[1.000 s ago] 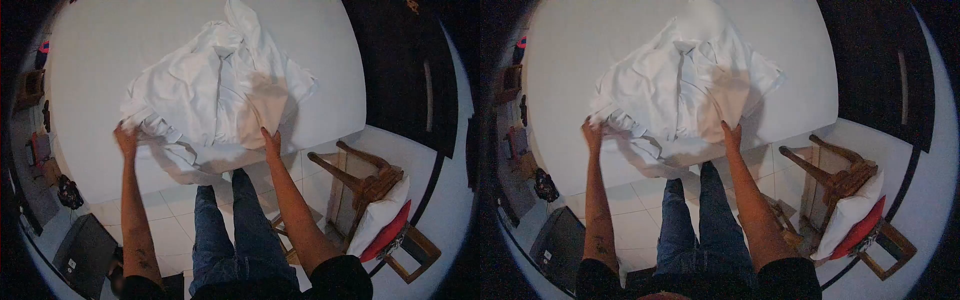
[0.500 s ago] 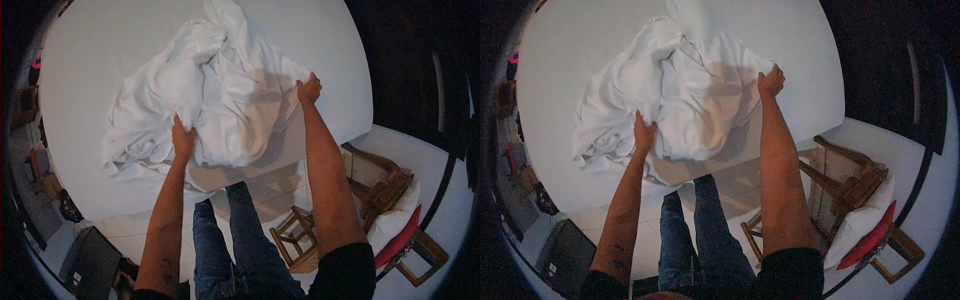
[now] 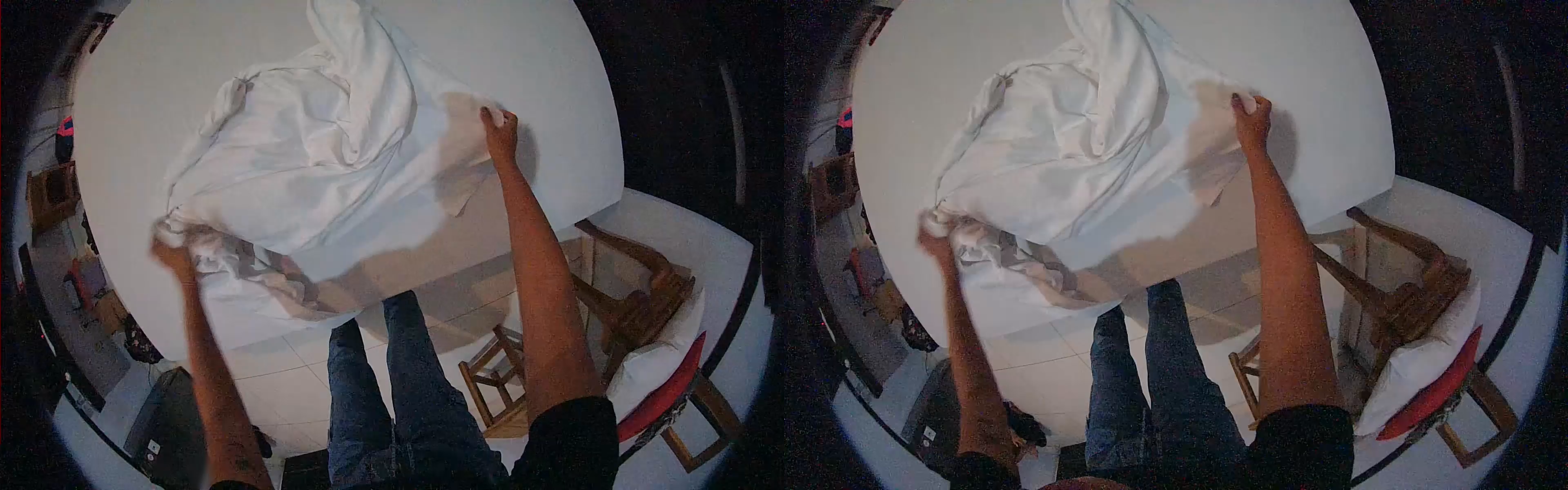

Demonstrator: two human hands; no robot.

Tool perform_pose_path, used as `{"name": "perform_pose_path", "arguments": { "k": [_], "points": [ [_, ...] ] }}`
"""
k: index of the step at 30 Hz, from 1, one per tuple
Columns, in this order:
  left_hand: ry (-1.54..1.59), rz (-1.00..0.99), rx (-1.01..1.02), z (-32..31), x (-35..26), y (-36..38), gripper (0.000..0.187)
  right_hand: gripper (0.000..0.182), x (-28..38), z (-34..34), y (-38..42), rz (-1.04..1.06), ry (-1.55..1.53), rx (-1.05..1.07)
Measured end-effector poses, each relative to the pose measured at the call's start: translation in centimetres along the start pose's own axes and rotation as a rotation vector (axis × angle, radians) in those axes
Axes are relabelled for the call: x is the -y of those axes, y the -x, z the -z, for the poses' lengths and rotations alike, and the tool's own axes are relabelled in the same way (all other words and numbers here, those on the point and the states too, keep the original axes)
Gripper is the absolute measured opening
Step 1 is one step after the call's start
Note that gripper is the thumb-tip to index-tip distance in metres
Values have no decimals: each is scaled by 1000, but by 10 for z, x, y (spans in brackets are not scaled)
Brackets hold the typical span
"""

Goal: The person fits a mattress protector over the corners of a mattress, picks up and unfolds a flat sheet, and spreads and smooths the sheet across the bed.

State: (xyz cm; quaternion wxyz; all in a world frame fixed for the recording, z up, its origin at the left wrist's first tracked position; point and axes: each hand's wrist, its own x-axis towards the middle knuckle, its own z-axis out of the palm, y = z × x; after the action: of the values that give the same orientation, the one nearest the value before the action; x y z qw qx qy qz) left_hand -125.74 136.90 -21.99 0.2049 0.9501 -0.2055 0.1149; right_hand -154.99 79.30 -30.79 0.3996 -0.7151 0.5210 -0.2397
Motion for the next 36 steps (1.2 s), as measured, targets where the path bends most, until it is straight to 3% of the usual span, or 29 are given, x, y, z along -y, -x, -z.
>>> {"name": "perform_pose_path", "arguments": {
  "k": [2, 3, 4, 5, 6, 7, 8, 9, 11, 13, 15, 16, 17, 18, 21, 22, 24, 25, 28, 30, 32, 33, 34, 35, 36],
  "points": [
    [-10, -208, 283, -46, -114, 63, 84, 56, -19, -13, -4, 169, 380, -81],
    [92, -151, 454, -63, -158, 90, 96, 56, -8, -12, -3, 166, 377, -83],
    [-142, -258, 690, -56, -222, 98, 102, 61, 14, -7, 1, 47, 603, -55],
    [-72, -216, 724, -56, -262, 105, 106, 66, 28, -6, 5, -78, 831, -23],
    [-120, -245, 771, -62, -280, 110, 89, 66, 26, -8, 8, -87, 836, -16],
    [-117, -242, 785, -79, -266, 120, 89, 65, 24, -10, 7, -29, 817, 145],
    [-301, -364, 634, -108, -240, 134, 74, 65, 23, -10, 5, 34, 794, 301],
    [-480, -483, 469, -125, -216, 136, 60, 65, 22, -11, 9, 35, 803, 297],
    [-43, -38, 885, -116, -173, 99, 42, 54, 11, -12, 21, 170, 426, 219],
    [194, 304, 541, -85, -142, 70, 39, 57, -2, -6, 31, 229, 293, 88],
    [183, 158, 400, -39, -117, 40, 38, 68, -39, 0, 41, -51, 160, -349],
    [325, 164, 447, -21, -106, 28, 38, 68, -55, 2, 47, -58, 152, -357],
    [466, 171, 497, -8, -100, 19, 37, 73, -71, 4, 56, -105, 220, -209],
    [459, 159, 499, -1, -102, 15, 37, 79, -69, 7, 65, -151, 285, -59],
    [455, 208, 449, 8, -112, 9, 34, 85, -53, -1, 74, -221, 473, 0],
    [481, 260, 478, 6, -120, 6, 34, 85, -57, -5, 67, -224, 469, 0],
    [594, 266, 484, -21, -107, 7, 35, 83, -60, -18, 29, -619, 119, -28],
    [598, 268, 480, -24, -111, 11, 35, 83, -56, -24, 18, -613, 121, -28],
    [387, 211, 694, -21, -137, 27, 40, 74, -53, -48, 1, -425, 287, 96],
    [187, 193, 776, -17, -124, 50, 38, 57, -59, -61, 2, -290, -469, 154],
    [-51, 98, 1097, -5, -115, 70, 37, 48, -10, -51, 19, -378, -538, 161],
    [-68, -176, 1335, -3, -104, 77, 40, 39, 18, -43, 34, -466, -607, 164],
    [-231, -44, 1482, 17, -148, 67, 46, 39, 37, -43, 45, -461, -617, 165],
    [-138, -262, 1563, 25, -142, 65, 57, 34, 53, -46, 60, -239, -492, 196],
    [-152, -176, 1688, 35, -198, 32, 73, 28, 74, -47, 82, -22, -363, 229]
  ]
}}
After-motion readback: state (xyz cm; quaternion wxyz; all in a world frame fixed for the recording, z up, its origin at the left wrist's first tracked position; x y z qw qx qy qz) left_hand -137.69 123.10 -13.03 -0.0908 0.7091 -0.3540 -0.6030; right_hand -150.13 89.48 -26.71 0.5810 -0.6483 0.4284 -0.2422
